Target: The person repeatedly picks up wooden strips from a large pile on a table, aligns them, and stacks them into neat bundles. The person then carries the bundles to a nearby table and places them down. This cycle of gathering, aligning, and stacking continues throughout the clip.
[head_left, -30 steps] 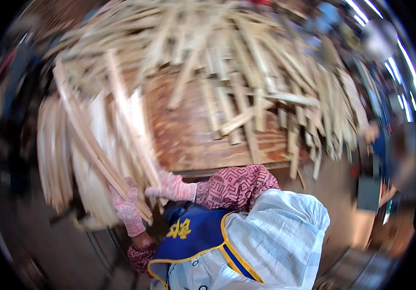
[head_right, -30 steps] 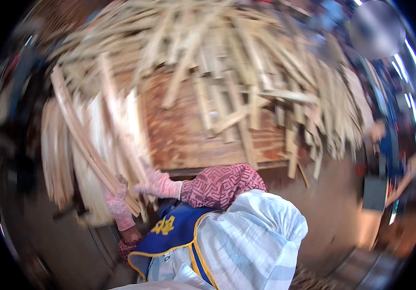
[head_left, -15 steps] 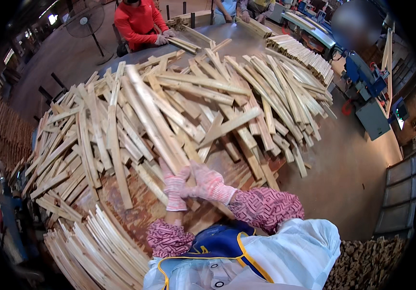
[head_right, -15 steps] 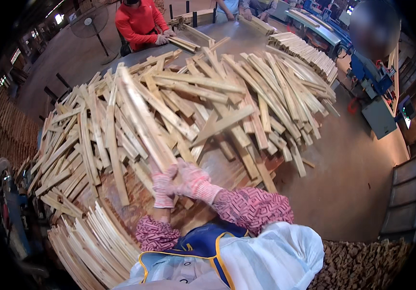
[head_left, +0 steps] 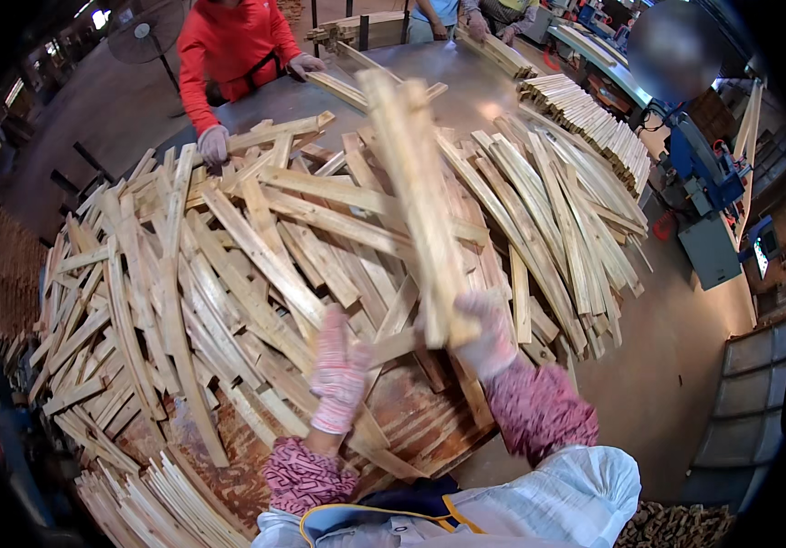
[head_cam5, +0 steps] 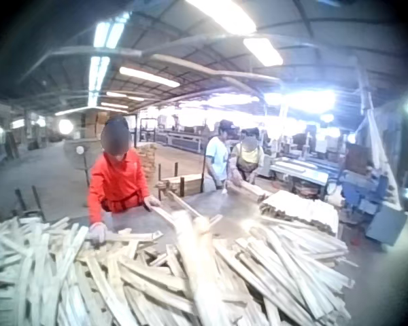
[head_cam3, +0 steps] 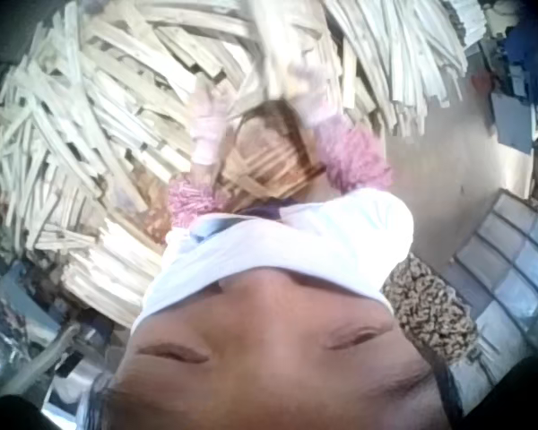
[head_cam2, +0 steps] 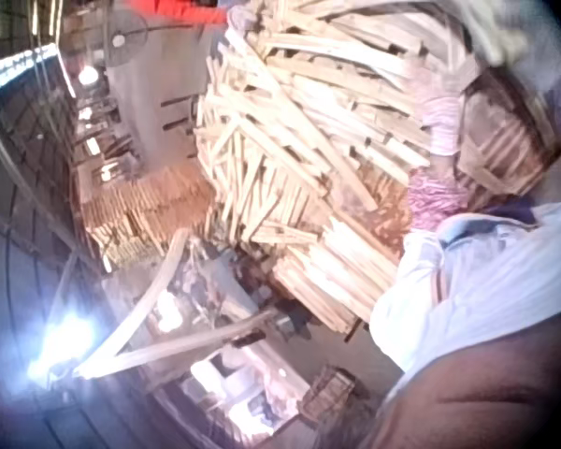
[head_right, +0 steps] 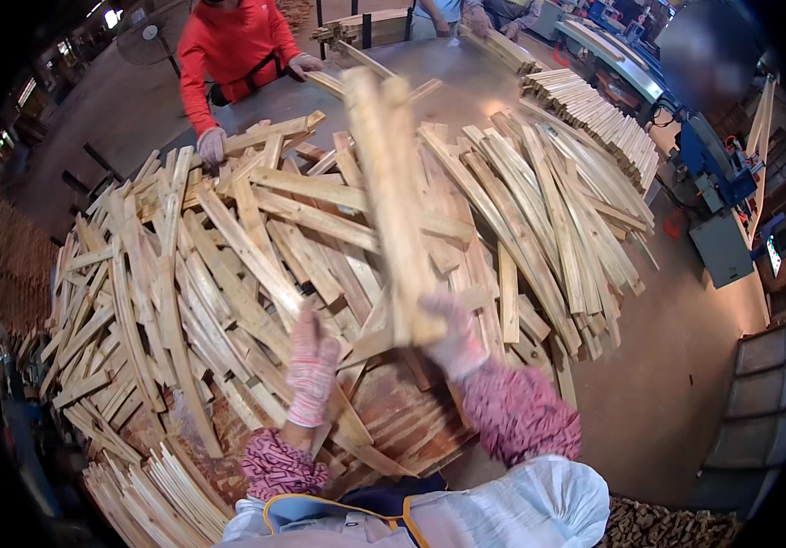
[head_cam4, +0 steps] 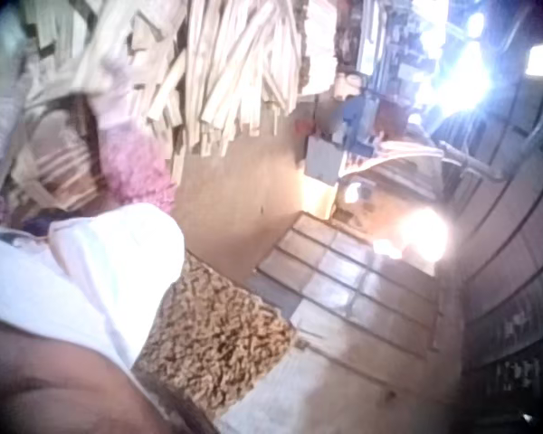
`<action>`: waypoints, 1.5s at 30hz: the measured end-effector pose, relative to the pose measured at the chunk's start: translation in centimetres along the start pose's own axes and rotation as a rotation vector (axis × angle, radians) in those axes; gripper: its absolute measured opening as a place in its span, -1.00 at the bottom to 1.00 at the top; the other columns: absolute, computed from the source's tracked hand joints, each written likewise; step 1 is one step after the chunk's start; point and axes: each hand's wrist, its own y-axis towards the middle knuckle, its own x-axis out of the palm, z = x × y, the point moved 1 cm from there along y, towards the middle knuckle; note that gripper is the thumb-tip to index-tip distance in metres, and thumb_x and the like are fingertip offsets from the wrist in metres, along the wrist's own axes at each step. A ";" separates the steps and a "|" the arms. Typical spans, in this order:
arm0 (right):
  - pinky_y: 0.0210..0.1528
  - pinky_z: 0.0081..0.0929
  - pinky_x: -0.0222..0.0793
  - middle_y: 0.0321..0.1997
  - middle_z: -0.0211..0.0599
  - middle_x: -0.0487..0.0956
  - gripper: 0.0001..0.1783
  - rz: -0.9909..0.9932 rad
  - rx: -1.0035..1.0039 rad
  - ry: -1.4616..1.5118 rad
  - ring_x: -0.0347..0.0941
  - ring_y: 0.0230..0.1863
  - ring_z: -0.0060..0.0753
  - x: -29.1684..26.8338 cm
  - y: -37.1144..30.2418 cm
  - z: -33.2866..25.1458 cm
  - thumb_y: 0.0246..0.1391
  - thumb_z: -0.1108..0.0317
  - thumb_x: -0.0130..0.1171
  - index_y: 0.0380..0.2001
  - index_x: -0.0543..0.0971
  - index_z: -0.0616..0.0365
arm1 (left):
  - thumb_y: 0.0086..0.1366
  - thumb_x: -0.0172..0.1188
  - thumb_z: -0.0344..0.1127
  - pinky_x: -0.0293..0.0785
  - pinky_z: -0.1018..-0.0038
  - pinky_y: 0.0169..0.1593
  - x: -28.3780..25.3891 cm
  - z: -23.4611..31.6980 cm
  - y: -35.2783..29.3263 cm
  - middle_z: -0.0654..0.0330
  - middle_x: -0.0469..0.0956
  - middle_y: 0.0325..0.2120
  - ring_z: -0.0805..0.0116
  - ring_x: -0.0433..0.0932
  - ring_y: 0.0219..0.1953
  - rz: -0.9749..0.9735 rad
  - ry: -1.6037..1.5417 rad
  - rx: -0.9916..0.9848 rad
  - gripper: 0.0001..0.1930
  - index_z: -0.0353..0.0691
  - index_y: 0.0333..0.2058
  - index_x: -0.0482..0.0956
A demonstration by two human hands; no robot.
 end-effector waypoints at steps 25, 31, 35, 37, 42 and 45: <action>-0.31 -0.28 0.55 -0.30 -0.13 0.65 -0.57 0.651 0.507 -1.362 0.63 -0.34 -0.30 -21.7 54.6 0.1 0.02 0.03 0.12 -0.20 0.62 0.14 | 0.37 -0.08 0.05 0.03 0.12 0.38 -17.3 -14.7 -1.8 0.05 0.07 0.35 -0.14 -0.04 0.39 0.030 1.699 -0.082 -0.33 -0.19 0.33 0.11; -0.04 -0.32 0.48 -0.02 -0.07 0.60 -0.53 0.247 0.648 -1.775 0.56 -0.04 -0.21 -25.7 56.8 3.9 0.14 0.01 0.06 -0.06 0.61 0.11 | 0.30 0.07 -0.28 0.22 0.10 0.31 -19.7 -16.9 -5.1 0.08 0.13 0.33 -0.17 0.08 0.36 0.001 1.705 -0.128 -0.34 -0.21 0.33 0.06; -0.19 -0.32 0.53 -0.25 -0.12 0.66 -0.71 0.248 0.607 -1.710 0.63 -0.22 -0.25 -26.9 55.4 3.7 0.11 0.13 0.10 -0.22 0.68 0.00 | 0.29 0.02 0.23 0.12 -0.23 0.25 -15.7 -11.2 1.1 -0.11 0.42 0.09 -0.28 0.19 0.26 -0.247 1.610 -0.297 -0.23 -0.31 0.24 0.27; -0.21 -0.38 0.53 -0.33 -0.17 0.68 -0.77 0.312 0.703 -1.540 0.63 -0.24 -0.32 -27.1 55.3 3.7 0.02 0.19 0.15 -0.32 0.69 0.00 | 0.29 0.03 0.19 0.15 -0.21 0.23 -16.2 -12.0 0.4 -0.12 0.41 0.10 -0.32 0.22 0.23 -0.228 1.644 -0.211 -0.27 -0.30 0.22 0.30; -0.17 -0.30 0.47 -0.21 -0.07 0.61 -0.57 0.162 0.590 -1.907 0.54 -0.23 -0.19 -26.2 56.1 3.9 0.00 0.05 0.13 -0.19 0.62 0.15 | 0.25 0.10 0.12 0.13 -0.21 0.25 -16.7 -12.3 -0.8 -0.09 0.35 0.15 -0.31 0.22 0.23 -0.143 1.595 -0.150 -0.30 -0.27 0.21 0.32; 0.11 -0.17 0.39 0.07 0.12 0.52 -0.43 0.414 0.391 -1.782 0.43 0.13 0.09 -25.3 56.6 5.2 -0.01 0.02 0.09 -0.01 0.54 0.19 | 0.19 0.15 0.14 0.04 -0.31 0.27 -16.0 -11.3 -0.7 -0.06 0.33 0.17 -0.26 0.21 0.25 -0.114 1.601 -0.148 -0.25 -0.25 0.22 0.31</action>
